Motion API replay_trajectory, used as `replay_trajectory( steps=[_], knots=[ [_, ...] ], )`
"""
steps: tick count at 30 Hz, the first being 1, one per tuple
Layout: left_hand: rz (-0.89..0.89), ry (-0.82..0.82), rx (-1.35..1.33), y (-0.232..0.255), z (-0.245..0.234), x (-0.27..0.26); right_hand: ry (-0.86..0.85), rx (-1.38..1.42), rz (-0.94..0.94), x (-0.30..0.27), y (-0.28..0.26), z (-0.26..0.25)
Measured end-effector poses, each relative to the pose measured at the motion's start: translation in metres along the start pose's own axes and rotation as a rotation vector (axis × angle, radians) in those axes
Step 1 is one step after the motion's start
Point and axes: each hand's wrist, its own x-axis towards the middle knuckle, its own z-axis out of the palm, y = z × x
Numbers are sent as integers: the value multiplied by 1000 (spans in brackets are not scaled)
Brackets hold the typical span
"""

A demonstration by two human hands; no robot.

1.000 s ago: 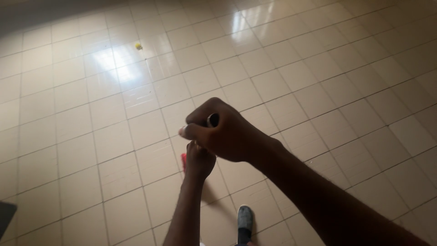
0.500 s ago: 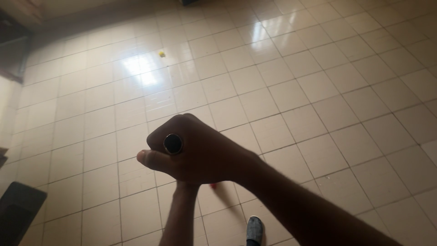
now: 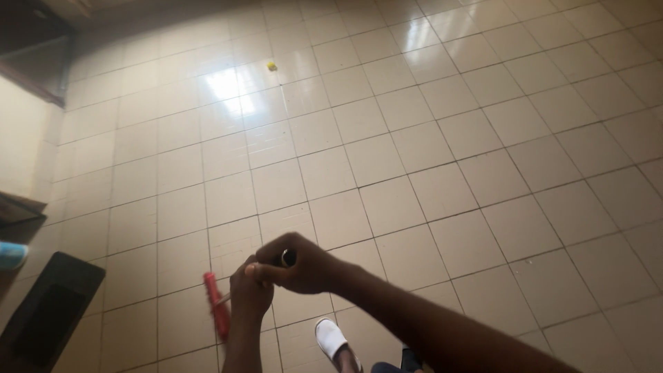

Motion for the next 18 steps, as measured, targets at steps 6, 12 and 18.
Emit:
replay_trajectory(
  steps=[6, 12, 18],
  knots=[
    [201, 109, -117, -74, 30, 28, 130, -64, 10, 35, 43, 26],
    [156, -46, -445, 0, -6, 58, 244, 21, 99, 62, 14, -11],
    [477, -49, -331, 60, -3, 94, 299, -274, 166, 69, -83, -42]
  ],
)
